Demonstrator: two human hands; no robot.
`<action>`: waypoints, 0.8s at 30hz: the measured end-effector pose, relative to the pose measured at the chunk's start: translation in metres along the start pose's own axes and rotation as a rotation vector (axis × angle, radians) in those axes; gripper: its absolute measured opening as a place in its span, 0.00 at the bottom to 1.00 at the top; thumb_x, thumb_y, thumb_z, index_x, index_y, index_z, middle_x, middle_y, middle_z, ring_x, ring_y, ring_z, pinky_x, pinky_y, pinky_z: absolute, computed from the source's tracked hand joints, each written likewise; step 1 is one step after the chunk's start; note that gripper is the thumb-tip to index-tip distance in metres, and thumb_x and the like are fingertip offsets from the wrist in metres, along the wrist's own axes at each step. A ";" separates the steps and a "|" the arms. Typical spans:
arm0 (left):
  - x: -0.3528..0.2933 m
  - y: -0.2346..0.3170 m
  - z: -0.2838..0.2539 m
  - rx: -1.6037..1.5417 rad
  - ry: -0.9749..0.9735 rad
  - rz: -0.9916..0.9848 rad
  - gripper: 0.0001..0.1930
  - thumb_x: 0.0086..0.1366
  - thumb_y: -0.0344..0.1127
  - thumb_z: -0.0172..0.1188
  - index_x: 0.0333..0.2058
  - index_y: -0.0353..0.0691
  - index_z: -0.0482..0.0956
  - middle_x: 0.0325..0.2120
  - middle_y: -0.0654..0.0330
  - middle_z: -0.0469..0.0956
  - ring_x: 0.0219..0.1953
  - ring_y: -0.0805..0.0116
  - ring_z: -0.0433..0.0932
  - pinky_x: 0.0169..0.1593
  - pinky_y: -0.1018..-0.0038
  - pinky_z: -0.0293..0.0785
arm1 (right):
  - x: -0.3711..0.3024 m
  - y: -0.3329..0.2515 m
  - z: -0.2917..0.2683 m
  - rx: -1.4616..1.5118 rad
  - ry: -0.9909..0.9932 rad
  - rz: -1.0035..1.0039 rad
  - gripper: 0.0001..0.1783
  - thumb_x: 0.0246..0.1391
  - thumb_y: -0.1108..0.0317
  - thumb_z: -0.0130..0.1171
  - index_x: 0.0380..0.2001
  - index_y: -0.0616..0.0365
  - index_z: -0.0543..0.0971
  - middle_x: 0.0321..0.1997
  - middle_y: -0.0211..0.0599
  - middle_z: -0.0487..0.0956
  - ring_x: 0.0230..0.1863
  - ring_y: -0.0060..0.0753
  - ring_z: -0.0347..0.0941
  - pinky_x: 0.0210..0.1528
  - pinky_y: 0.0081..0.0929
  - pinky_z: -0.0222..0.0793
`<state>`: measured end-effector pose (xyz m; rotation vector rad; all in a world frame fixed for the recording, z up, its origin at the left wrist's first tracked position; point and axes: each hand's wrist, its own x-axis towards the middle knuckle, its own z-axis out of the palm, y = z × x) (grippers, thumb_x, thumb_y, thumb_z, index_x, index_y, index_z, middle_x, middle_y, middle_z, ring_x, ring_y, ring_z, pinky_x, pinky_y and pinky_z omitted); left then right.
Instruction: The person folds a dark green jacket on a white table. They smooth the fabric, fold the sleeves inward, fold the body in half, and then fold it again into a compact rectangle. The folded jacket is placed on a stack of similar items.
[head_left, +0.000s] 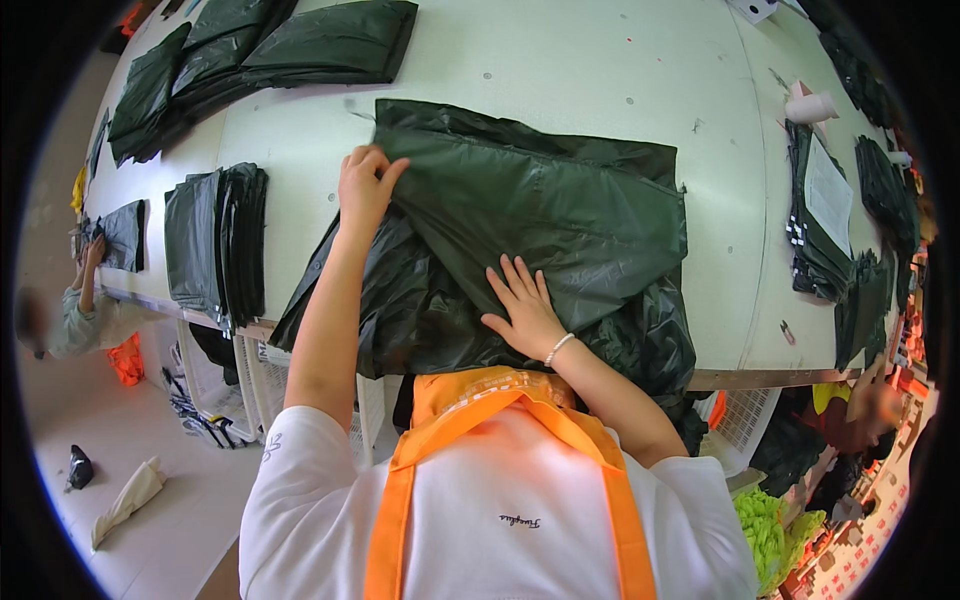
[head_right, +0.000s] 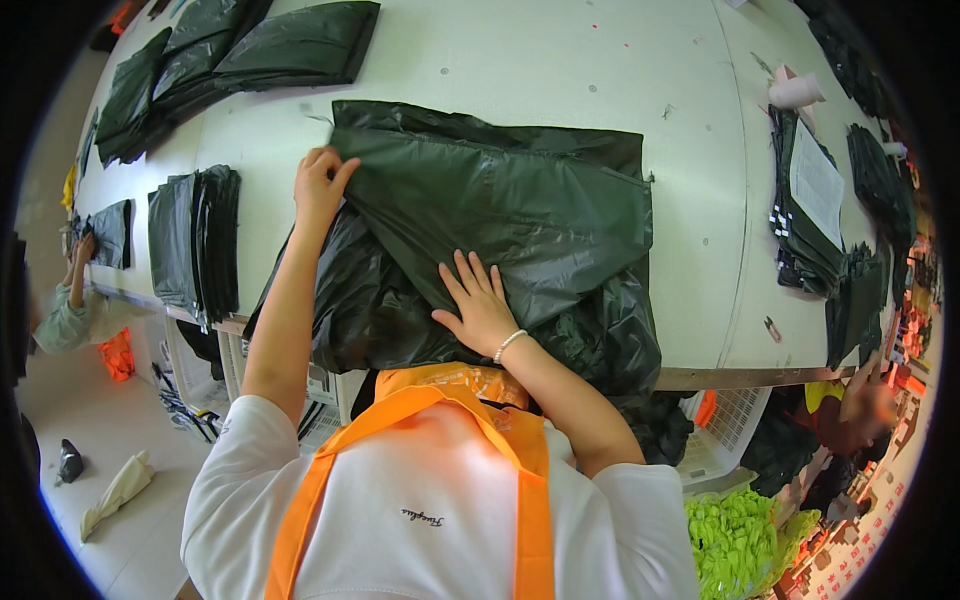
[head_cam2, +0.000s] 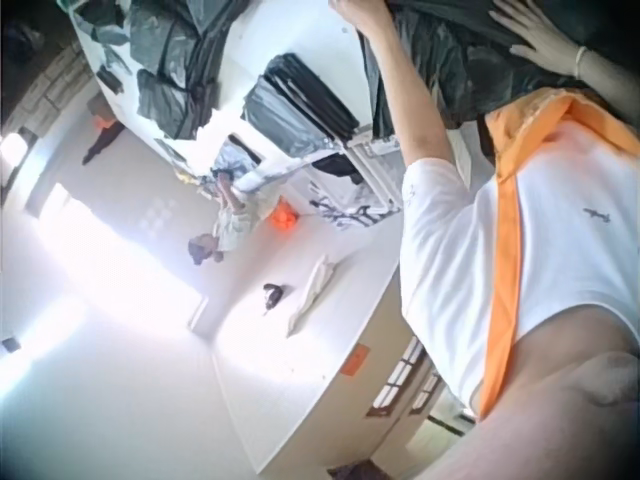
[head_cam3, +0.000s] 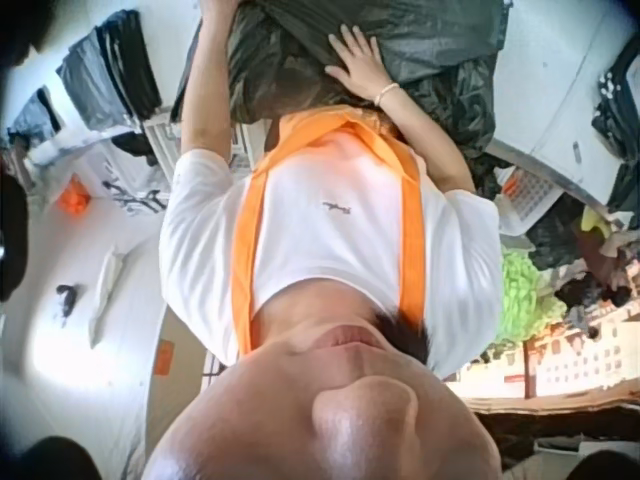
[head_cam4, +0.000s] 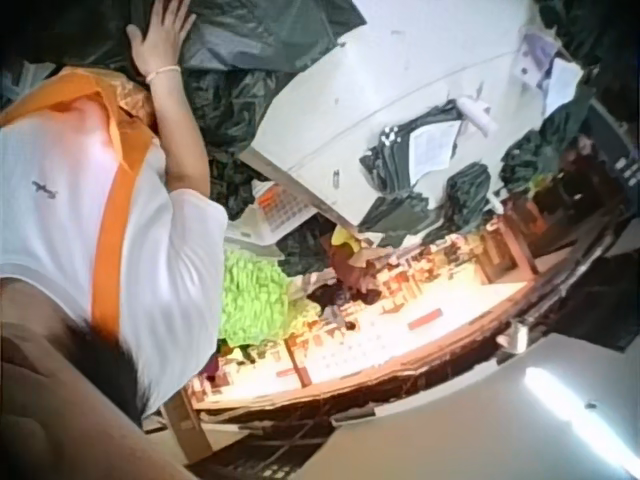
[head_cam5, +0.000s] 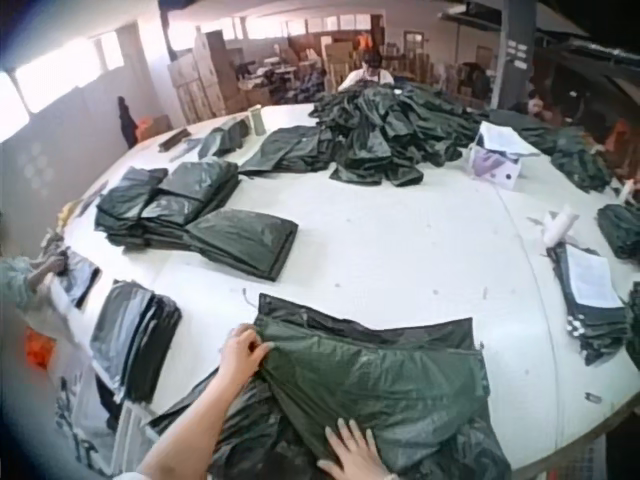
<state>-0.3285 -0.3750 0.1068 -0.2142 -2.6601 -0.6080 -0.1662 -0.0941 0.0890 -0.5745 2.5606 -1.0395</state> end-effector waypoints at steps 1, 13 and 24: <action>0.003 0.004 0.000 0.042 0.077 0.013 0.12 0.55 0.36 0.65 0.33 0.36 0.75 0.31 0.56 0.75 0.28 0.61 0.72 0.35 0.72 0.69 | 0.006 0.006 -0.006 0.096 0.000 -0.016 0.31 0.53 0.54 0.56 0.58 0.56 0.68 0.66 0.52 0.58 0.69 0.51 0.48 0.67 0.50 0.42; -0.055 0.035 0.013 -1.076 -0.106 -1.107 0.29 0.57 0.37 0.65 0.53 0.28 0.66 0.37 0.58 0.77 0.36 0.73 0.75 0.41 0.78 0.70 | -0.027 0.117 -0.116 1.342 0.982 0.638 0.22 0.52 0.74 0.59 0.50 0.70 0.69 0.51 0.39 0.74 0.51 0.31 0.69 0.55 0.28 0.64; -0.053 0.151 0.033 -0.299 -0.431 0.170 0.20 0.51 0.30 0.57 0.46 0.46 0.78 0.24 0.58 0.74 0.26 0.58 0.76 0.28 0.66 0.73 | 0.032 0.039 -0.042 -0.142 0.113 0.080 0.25 0.43 0.75 0.55 0.48 0.46 0.76 0.37 0.36 0.72 0.34 0.46 0.73 0.35 0.39 0.72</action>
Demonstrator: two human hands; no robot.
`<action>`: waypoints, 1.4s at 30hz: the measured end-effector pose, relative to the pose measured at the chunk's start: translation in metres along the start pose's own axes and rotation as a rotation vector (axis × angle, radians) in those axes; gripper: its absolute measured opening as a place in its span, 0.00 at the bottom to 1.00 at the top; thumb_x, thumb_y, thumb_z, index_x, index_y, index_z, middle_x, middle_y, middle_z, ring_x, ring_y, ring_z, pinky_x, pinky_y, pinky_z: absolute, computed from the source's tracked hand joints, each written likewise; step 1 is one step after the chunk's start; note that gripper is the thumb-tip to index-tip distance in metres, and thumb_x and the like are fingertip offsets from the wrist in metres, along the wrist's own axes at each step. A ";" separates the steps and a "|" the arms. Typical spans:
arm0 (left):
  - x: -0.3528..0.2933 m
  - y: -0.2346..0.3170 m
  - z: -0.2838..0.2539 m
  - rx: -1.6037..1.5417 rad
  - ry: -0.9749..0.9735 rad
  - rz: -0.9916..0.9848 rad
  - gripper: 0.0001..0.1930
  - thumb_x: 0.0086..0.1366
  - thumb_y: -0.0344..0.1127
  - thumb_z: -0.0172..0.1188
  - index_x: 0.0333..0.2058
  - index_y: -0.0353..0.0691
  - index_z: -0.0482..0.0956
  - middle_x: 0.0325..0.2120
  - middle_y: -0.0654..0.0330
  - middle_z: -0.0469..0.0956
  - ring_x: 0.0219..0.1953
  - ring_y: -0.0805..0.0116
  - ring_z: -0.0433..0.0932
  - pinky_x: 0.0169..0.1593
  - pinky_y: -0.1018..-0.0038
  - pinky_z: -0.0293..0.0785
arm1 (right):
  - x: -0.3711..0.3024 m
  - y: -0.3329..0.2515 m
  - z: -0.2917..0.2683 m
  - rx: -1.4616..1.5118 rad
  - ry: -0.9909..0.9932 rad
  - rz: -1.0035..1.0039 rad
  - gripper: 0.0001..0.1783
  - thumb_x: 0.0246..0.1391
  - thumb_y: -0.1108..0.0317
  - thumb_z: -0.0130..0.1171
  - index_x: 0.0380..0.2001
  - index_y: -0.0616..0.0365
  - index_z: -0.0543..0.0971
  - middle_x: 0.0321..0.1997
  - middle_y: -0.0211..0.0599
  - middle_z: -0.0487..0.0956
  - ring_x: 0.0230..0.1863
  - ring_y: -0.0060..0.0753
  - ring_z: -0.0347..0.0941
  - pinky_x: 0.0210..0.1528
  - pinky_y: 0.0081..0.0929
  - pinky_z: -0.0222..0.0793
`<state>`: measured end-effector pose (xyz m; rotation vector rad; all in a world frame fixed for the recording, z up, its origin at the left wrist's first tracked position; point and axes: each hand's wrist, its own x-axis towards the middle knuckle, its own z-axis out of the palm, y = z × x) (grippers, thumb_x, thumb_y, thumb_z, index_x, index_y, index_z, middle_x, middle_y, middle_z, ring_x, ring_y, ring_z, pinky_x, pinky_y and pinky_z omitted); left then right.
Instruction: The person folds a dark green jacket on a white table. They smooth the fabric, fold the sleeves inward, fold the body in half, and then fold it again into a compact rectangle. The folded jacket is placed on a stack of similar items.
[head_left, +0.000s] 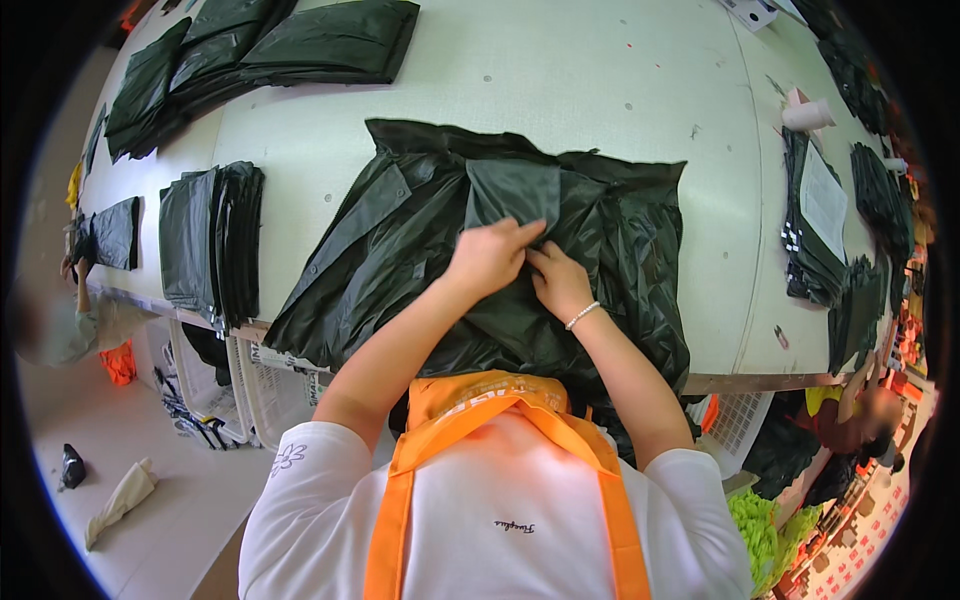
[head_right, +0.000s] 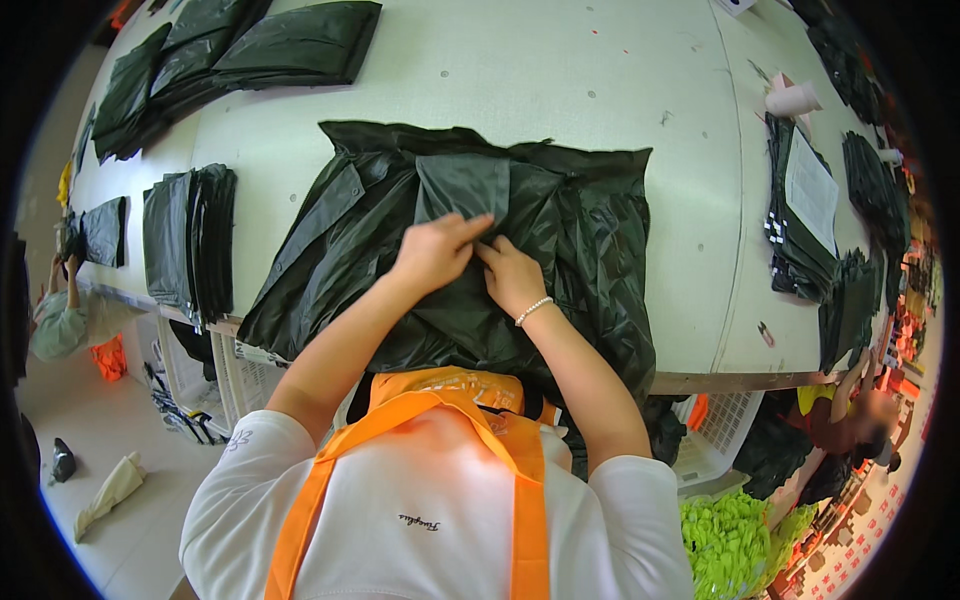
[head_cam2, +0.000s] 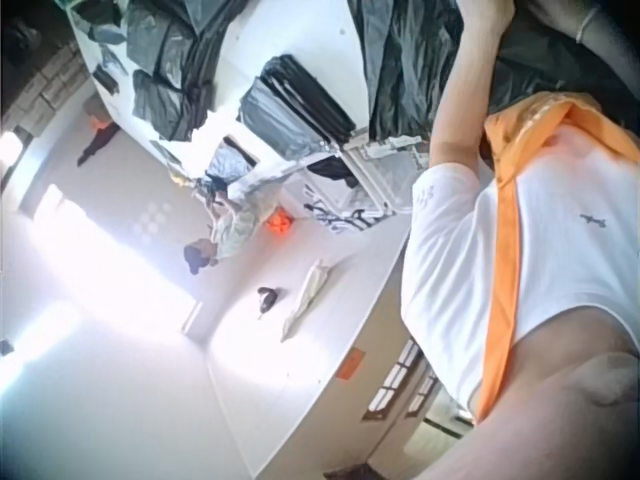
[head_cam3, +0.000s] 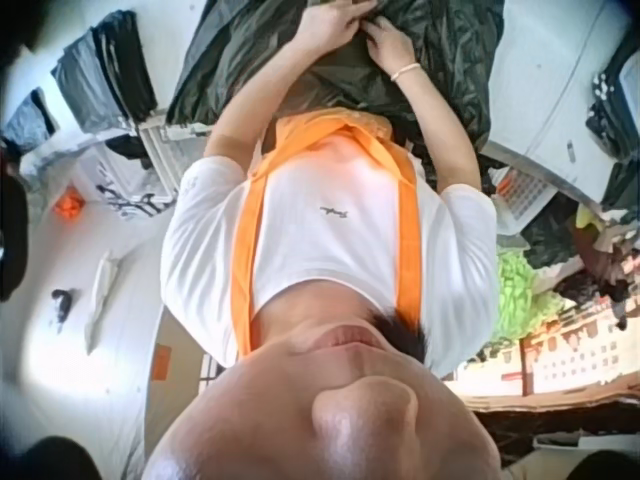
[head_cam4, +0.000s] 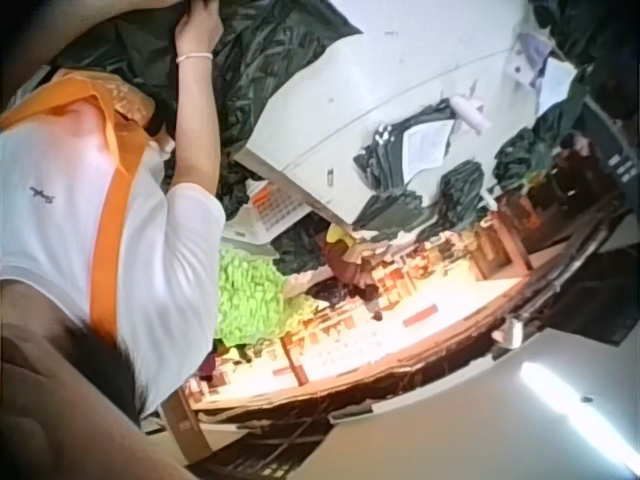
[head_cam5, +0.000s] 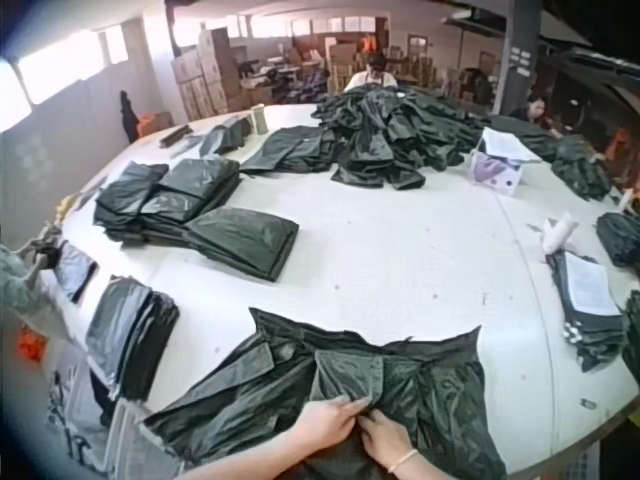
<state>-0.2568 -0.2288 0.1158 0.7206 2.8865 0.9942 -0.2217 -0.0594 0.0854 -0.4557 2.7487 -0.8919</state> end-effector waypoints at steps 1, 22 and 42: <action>-0.009 -0.007 0.020 0.046 -0.055 -0.008 0.20 0.52 0.31 0.56 0.47 0.47 0.78 0.23 0.58 0.73 0.25 0.58 0.76 0.28 0.66 0.73 | -0.004 0.001 0.001 0.022 -0.055 0.009 0.22 0.45 0.71 0.58 0.47 0.49 0.76 0.37 0.36 0.72 0.37 0.44 0.73 0.38 0.37 0.71; -0.009 0.020 -0.016 0.012 -0.030 0.044 0.31 0.50 0.50 0.65 0.50 0.39 0.73 0.49 0.50 0.69 0.53 0.51 0.67 0.56 0.63 0.64 | 0.036 0.038 -0.009 0.049 -0.294 0.490 0.22 0.47 0.49 0.57 0.20 0.59 0.80 0.25 0.49 0.78 0.31 0.54 0.74 0.35 0.41 0.71; -0.057 0.000 0.025 0.060 -0.240 0.132 0.20 0.49 0.38 0.64 0.44 0.48 0.78 0.37 0.64 0.72 0.43 0.65 0.71 0.44 0.71 0.70 | 0.081 -0.008 -0.041 -0.311 0.300 -0.034 0.13 0.46 0.62 0.63 0.36 0.52 0.80 0.43 0.38 0.74 0.46 0.44 0.68 0.49 0.40 0.64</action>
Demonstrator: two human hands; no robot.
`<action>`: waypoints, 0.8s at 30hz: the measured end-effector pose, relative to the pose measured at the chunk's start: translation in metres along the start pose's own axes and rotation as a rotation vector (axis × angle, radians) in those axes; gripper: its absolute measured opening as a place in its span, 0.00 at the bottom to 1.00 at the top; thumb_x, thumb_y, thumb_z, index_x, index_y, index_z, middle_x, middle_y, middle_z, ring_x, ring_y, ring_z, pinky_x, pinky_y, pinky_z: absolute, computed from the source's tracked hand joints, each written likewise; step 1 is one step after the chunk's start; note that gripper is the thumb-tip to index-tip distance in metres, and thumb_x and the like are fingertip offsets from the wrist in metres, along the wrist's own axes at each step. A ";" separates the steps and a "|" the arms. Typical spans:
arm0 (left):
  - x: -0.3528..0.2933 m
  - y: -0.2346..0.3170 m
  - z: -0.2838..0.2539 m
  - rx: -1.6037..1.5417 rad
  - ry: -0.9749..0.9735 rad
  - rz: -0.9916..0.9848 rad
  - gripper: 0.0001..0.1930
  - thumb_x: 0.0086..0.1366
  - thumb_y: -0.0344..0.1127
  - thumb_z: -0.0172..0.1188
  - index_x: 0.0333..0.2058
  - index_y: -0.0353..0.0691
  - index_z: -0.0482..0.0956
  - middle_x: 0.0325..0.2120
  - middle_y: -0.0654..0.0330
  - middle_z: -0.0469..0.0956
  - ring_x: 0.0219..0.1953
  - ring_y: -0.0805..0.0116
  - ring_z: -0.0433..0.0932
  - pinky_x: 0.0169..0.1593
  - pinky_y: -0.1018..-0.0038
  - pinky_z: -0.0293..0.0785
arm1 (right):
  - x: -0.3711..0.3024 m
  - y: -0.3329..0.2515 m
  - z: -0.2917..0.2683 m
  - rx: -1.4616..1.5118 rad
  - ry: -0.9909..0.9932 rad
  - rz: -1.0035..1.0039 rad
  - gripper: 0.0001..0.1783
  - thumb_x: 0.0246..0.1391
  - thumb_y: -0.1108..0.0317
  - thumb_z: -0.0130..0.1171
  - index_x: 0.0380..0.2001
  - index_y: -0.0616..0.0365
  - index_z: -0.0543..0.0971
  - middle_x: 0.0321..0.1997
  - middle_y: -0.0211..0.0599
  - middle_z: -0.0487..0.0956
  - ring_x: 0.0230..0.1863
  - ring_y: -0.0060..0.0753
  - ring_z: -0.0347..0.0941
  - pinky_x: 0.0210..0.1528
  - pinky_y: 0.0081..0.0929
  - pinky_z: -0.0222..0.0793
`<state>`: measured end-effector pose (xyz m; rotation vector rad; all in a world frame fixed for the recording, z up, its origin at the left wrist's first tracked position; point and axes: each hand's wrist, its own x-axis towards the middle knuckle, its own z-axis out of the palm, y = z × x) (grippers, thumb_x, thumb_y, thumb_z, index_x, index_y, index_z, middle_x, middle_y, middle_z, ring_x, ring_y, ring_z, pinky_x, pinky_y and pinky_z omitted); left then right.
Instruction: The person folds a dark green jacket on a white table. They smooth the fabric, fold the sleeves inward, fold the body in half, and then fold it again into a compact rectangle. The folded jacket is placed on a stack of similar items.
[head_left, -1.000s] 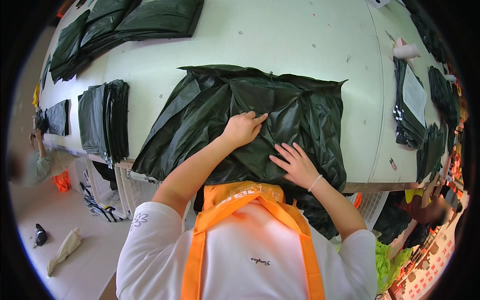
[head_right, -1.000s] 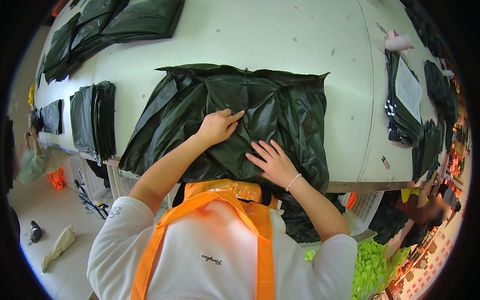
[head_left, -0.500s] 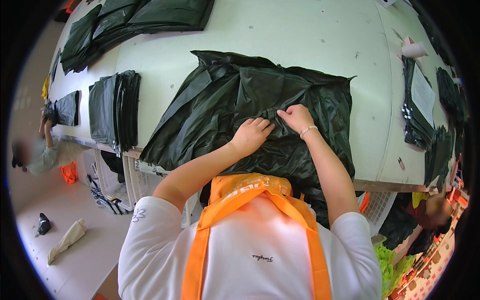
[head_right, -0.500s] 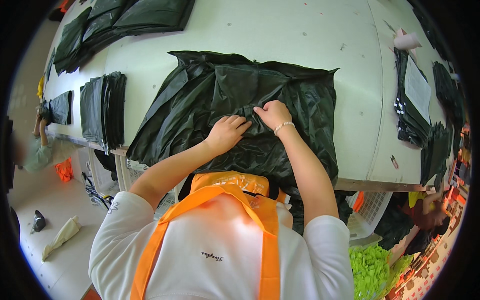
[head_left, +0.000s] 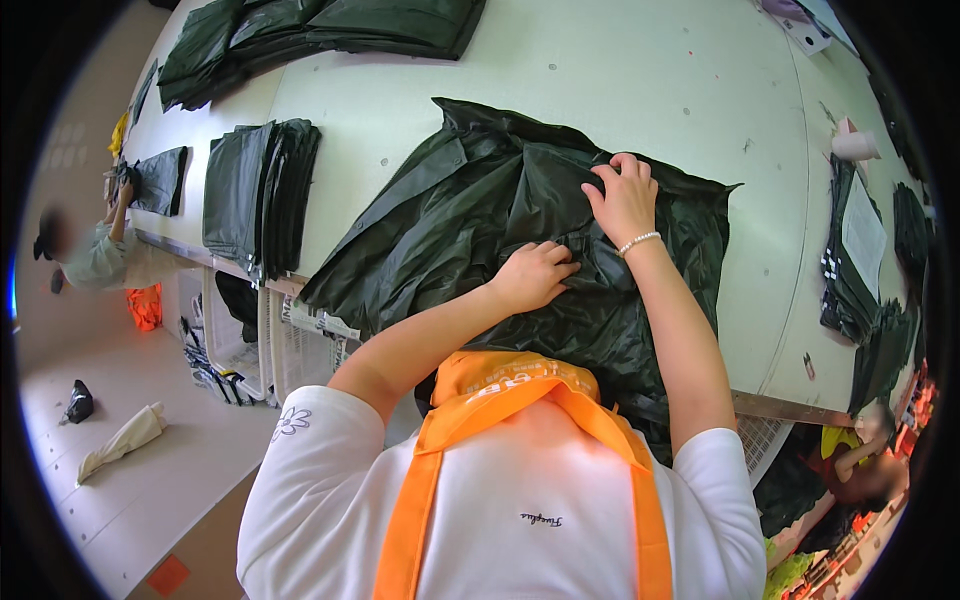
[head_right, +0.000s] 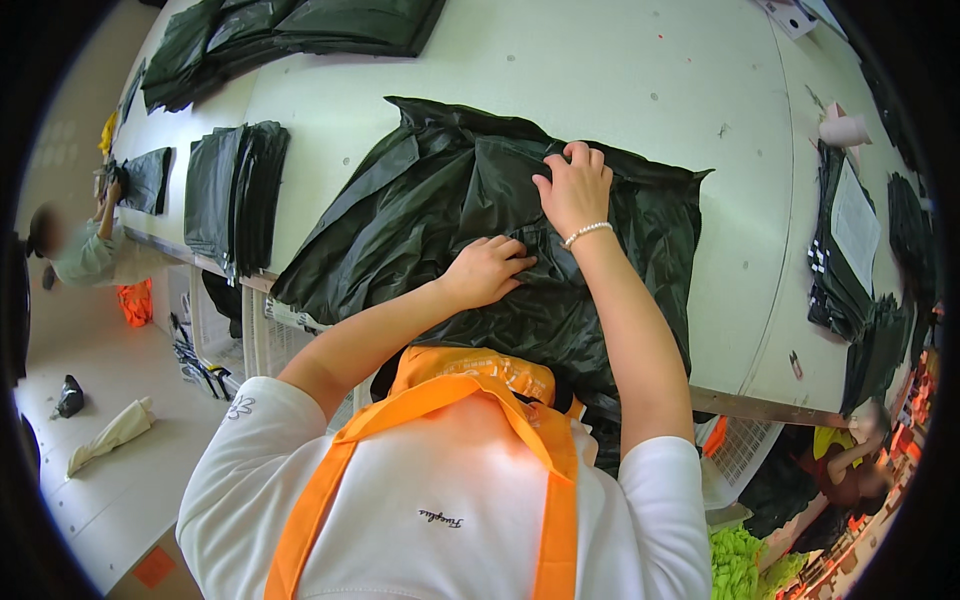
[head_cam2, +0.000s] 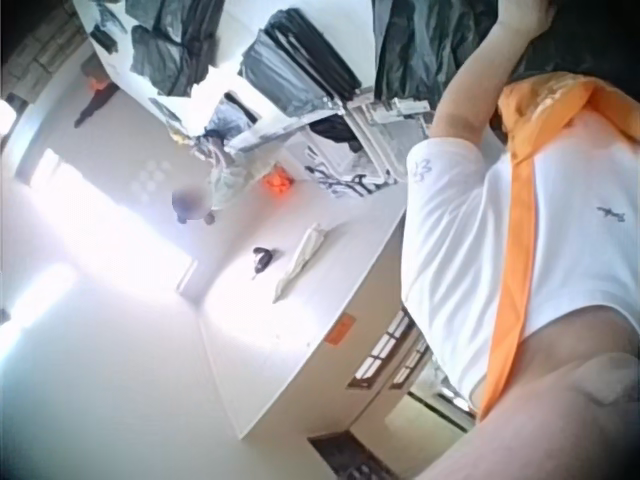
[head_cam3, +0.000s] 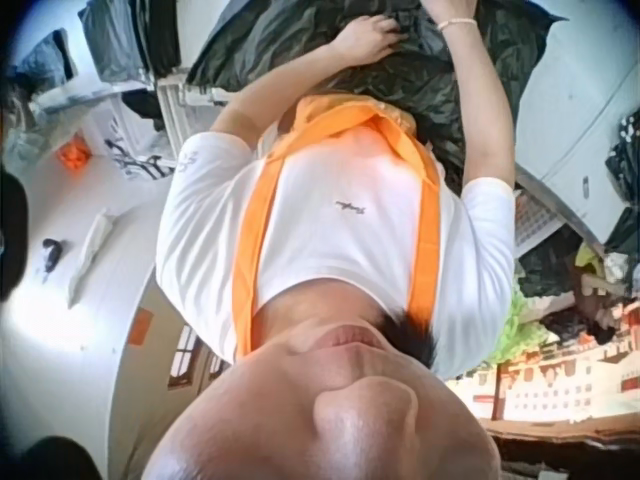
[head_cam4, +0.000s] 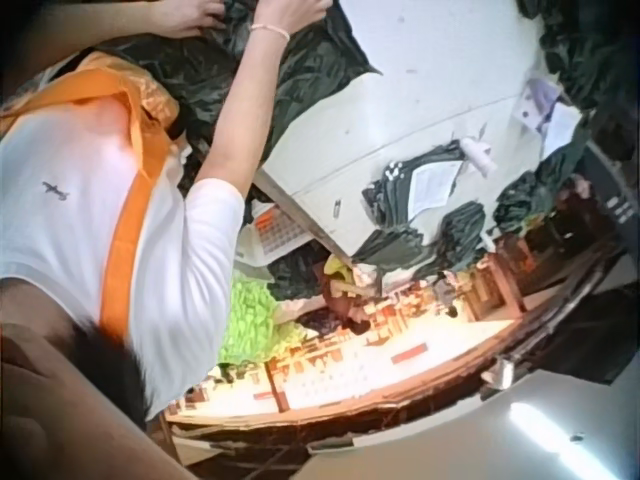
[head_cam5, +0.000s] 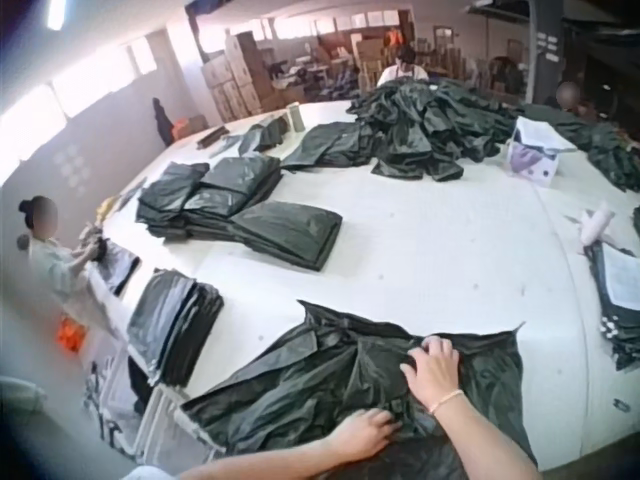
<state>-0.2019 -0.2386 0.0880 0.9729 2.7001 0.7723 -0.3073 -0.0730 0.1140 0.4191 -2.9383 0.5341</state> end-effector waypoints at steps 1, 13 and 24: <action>0.002 -0.001 -0.001 -0.005 -0.012 0.002 0.20 0.50 0.38 0.64 0.44 0.48 0.78 0.37 0.64 0.72 0.43 0.65 0.71 0.44 0.71 0.70 | 0.000 0.003 0.001 0.030 -0.093 0.063 0.14 0.48 0.60 0.61 0.39 0.52 0.79 0.47 0.37 0.73 0.49 0.44 0.66 0.51 0.43 0.61; 0.036 -0.049 0.006 -0.518 -0.131 -0.260 0.11 0.52 0.38 0.66 0.32 0.39 0.81 0.23 0.57 0.80 0.26 0.63 0.78 0.32 0.71 0.72 | -0.100 -0.004 -0.007 0.198 -0.185 -0.144 0.16 0.47 0.61 0.61 0.39 0.54 0.74 0.33 0.40 0.77 0.39 0.46 0.73 0.40 0.37 0.69; 0.012 -0.020 0.008 -0.042 0.182 0.034 0.12 0.50 0.35 0.63 0.35 0.41 0.80 0.33 0.60 0.75 0.40 0.59 0.73 0.43 0.67 0.71 | -0.067 0.007 0.002 0.294 -0.476 0.316 0.09 0.44 0.64 0.64 0.26 0.55 0.75 0.28 0.40 0.78 0.35 0.45 0.75 0.36 0.39 0.69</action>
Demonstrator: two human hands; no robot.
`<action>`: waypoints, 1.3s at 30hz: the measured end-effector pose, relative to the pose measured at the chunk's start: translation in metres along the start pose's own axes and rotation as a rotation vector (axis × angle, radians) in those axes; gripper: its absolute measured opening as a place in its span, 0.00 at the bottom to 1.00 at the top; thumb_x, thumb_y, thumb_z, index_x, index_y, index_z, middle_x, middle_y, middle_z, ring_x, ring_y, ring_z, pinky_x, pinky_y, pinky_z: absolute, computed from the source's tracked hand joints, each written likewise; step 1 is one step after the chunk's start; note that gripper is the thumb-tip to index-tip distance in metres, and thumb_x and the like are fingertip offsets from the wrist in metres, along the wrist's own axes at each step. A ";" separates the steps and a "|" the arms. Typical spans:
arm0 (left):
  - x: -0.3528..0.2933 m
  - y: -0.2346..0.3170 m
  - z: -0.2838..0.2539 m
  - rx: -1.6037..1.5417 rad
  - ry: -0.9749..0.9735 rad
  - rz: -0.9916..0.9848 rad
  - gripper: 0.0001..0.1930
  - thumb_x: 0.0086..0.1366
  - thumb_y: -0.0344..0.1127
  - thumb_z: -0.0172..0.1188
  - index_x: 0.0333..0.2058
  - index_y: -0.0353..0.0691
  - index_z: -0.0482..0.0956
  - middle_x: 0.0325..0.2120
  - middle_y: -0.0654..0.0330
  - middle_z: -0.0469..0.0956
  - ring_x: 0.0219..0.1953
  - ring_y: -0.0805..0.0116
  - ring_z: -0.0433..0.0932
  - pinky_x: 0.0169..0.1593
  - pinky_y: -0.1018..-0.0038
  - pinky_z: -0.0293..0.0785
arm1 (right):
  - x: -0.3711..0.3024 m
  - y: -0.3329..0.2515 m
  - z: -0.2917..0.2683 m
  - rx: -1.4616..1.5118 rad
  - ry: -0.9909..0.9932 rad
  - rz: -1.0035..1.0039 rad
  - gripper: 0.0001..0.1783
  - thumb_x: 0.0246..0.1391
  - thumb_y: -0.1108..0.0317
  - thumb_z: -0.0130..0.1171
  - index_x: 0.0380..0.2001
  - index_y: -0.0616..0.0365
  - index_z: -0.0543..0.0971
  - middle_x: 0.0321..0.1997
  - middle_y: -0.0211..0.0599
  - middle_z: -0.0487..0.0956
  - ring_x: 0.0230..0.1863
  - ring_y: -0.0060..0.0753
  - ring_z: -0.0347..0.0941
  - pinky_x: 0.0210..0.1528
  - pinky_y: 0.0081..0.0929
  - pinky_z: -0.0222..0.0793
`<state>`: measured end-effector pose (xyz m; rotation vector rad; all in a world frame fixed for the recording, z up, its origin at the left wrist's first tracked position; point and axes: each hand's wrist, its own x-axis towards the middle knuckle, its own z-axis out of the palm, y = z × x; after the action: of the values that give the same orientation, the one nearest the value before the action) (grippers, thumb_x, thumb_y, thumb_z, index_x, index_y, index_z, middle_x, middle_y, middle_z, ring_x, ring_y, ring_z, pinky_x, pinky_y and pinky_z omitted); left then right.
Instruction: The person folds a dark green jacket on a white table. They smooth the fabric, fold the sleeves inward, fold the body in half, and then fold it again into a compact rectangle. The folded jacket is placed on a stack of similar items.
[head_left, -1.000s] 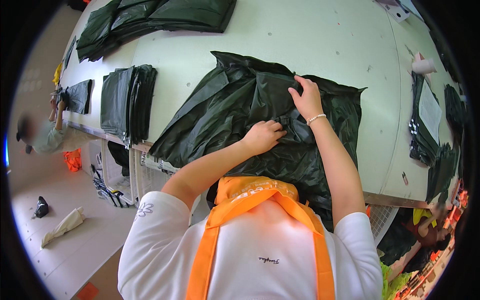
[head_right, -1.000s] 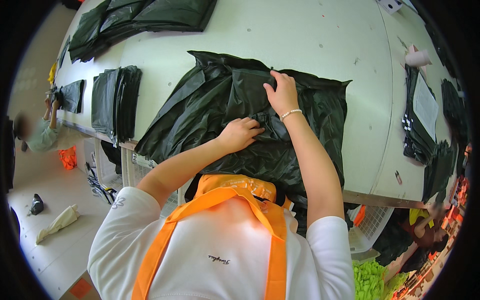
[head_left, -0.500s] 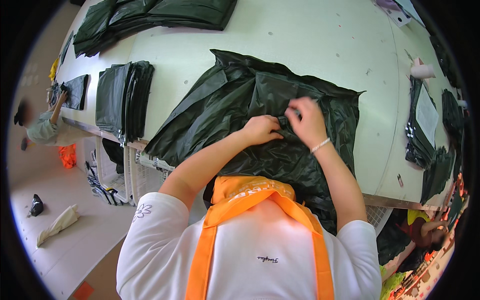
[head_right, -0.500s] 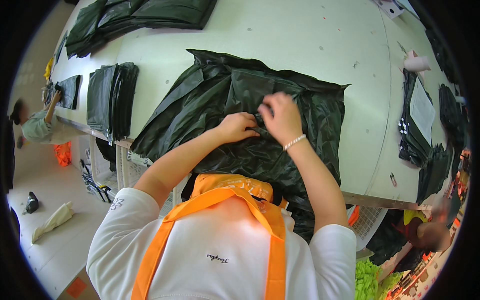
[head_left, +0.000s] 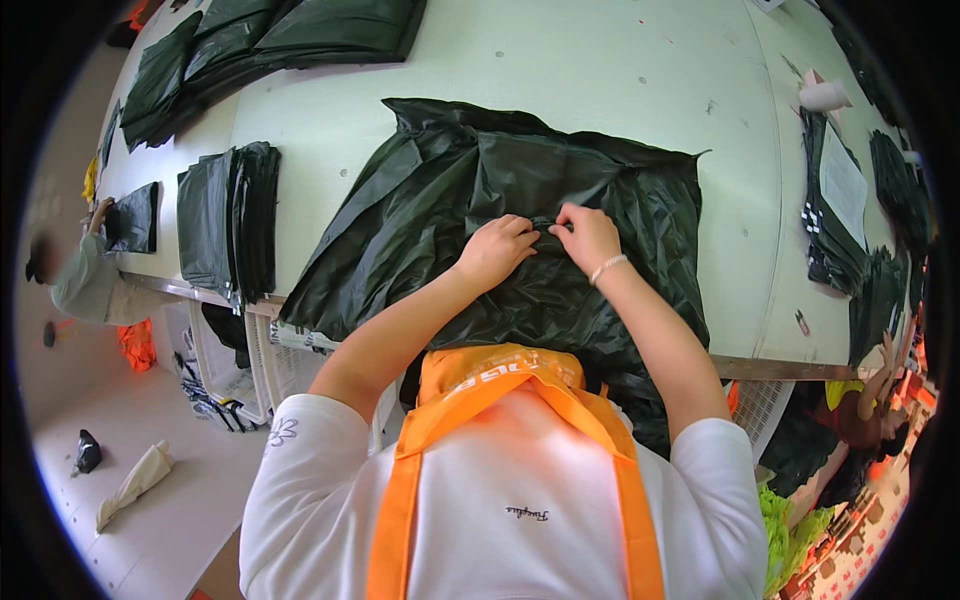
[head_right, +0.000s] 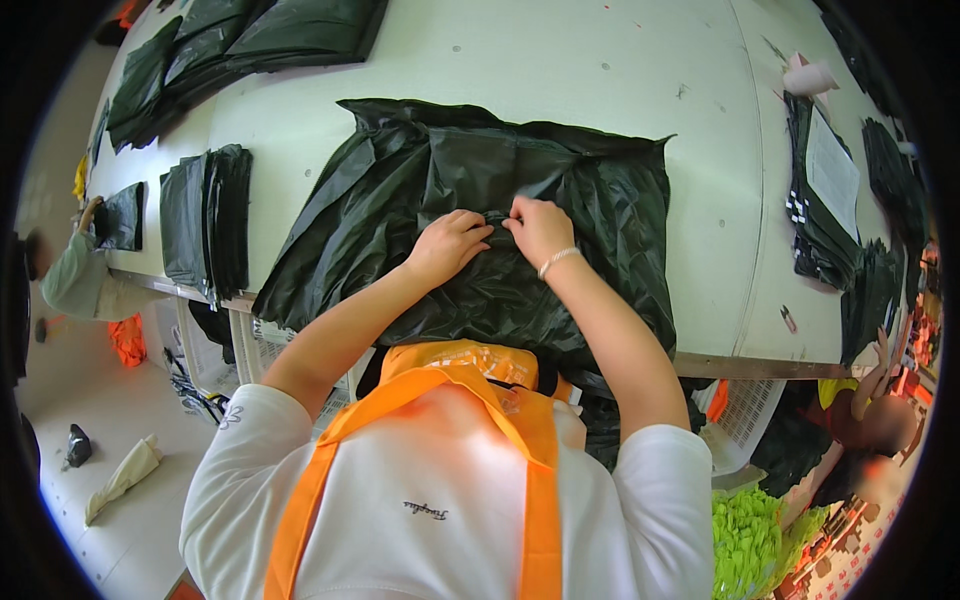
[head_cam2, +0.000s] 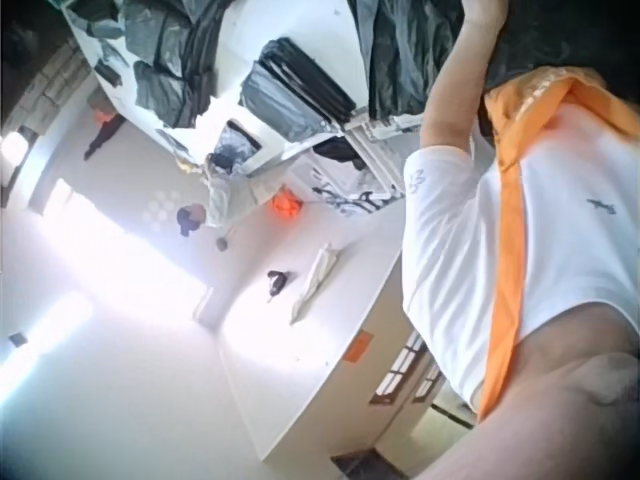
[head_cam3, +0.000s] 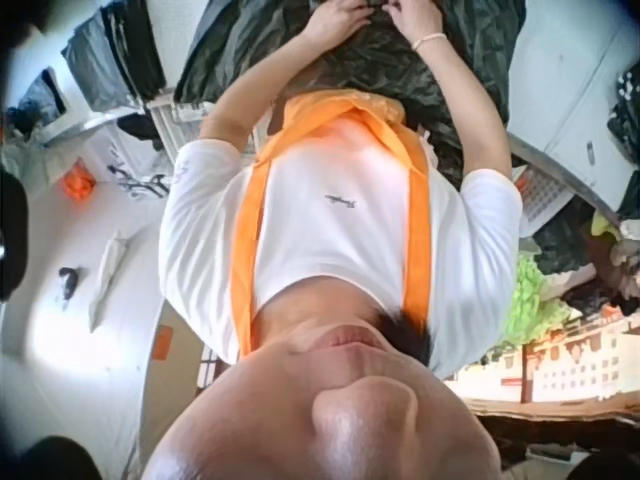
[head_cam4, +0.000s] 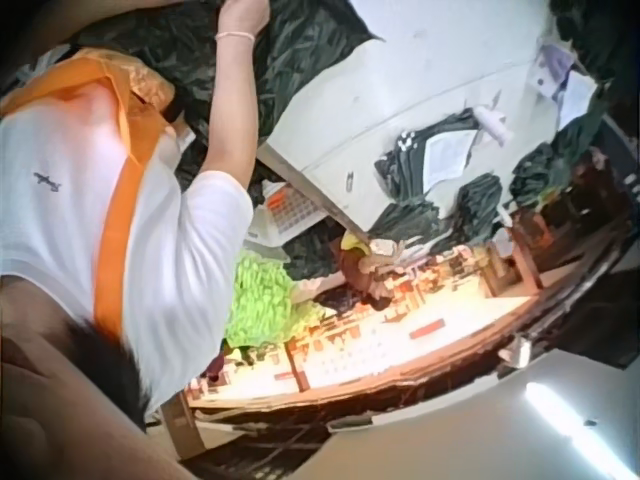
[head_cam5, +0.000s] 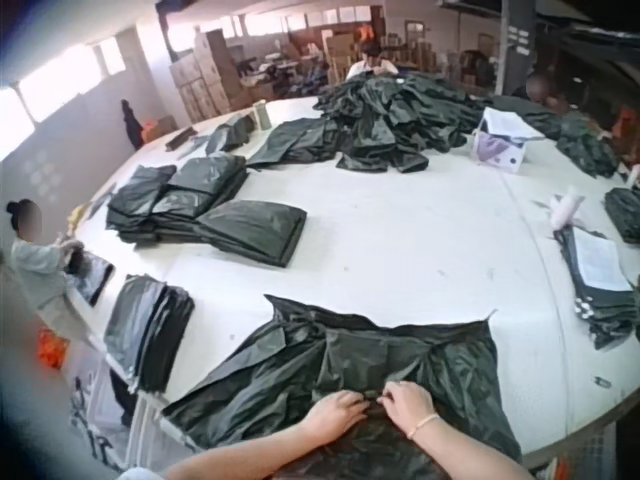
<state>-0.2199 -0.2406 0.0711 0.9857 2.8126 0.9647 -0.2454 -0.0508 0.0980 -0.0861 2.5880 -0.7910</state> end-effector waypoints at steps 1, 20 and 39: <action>0.002 -0.004 0.000 -0.050 -0.027 -0.036 0.11 0.51 0.34 0.62 0.34 0.40 0.80 0.33 0.59 0.75 0.39 0.58 0.74 0.43 0.67 0.72 | -0.007 0.005 0.009 -0.270 0.342 -0.404 0.07 0.45 0.65 0.63 0.25 0.53 0.77 0.31 0.34 0.76 0.38 0.39 0.72 0.41 0.34 0.66; 0.024 -0.027 -0.003 -0.125 0.026 -0.038 0.11 0.51 0.32 0.64 0.34 0.37 0.80 0.34 0.57 0.77 0.39 0.57 0.75 0.43 0.67 0.72 | 0.011 0.006 0.018 -0.205 0.432 -0.464 0.08 0.42 0.64 0.64 0.25 0.55 0.79 0.32 0.31 0.72 0.41 0.38 0.68 0.40 0.34 0.64; 0.091 -0.060 -0.031 -0.348 -0.256 -0.416 0.13 0.49 0.38 0.65 0.34 0.41 0.82 0.31 0.58 0.79 0.35 0.61 0.76 0.37 0.68 0.72 | 0.049 0.015 0.006 -0.002 0.390 -0.372 0.12 0.42 0.68 0.64 0.34 0.56 0.80 0.32 0.36 0.78 0.39 0.41 0.73 0.44 0.36 0.68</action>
<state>-0.3334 -0.2430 0.0797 0.4250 2.3850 1.1191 -0.2860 -0.0503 0.0665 -0.4688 2.9875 -1.0200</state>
